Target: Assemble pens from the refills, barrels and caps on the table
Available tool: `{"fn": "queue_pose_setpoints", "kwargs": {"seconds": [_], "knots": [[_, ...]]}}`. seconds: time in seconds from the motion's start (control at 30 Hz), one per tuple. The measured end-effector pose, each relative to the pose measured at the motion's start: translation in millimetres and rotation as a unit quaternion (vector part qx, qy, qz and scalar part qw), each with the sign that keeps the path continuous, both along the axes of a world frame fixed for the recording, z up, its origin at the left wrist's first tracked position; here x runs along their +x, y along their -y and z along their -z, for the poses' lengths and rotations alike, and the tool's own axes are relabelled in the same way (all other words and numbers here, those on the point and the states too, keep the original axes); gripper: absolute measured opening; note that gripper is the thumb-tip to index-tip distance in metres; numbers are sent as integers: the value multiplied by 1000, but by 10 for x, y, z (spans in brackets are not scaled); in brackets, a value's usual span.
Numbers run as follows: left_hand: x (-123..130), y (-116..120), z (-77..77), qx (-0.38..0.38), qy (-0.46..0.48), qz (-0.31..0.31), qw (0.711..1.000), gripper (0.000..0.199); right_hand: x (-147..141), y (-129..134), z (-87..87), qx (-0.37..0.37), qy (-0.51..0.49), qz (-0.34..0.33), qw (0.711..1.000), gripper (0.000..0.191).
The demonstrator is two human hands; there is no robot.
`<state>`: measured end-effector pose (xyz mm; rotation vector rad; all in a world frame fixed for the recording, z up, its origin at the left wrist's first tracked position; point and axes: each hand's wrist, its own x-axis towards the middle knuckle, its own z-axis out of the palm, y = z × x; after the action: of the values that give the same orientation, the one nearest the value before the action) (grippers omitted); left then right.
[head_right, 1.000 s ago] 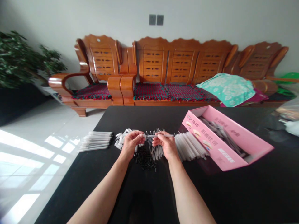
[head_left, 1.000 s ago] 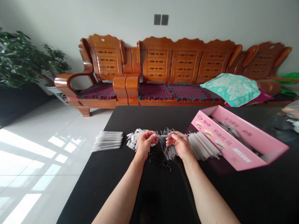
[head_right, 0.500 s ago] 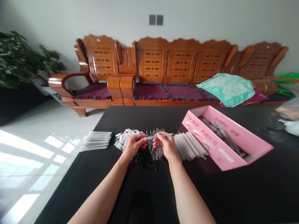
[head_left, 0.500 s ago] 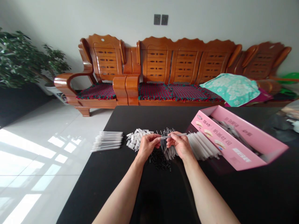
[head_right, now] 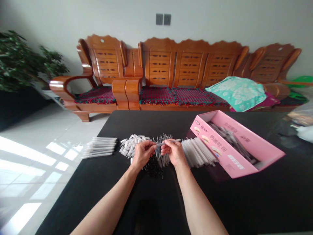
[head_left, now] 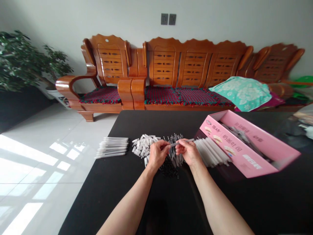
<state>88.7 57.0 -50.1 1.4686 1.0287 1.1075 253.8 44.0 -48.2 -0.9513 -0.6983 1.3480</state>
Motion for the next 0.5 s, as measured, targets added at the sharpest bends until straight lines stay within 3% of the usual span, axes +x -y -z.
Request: {"fn": "queue_pose_setpoints", "kwargs": {"seconds": [0.27,0.37,0.5], "knots": [[-118,-98,-64,19,-29,8,999,26,-49,8,-25,29,-2,5,1000,30],[-374,-232,-147,63,-59,-70,994,23,-49,3,-40,43,2,10,999,35],[-930,-405,-258,101,-70,-202,972,29,-14,-2,-28,48,17,17,999,34]]}}
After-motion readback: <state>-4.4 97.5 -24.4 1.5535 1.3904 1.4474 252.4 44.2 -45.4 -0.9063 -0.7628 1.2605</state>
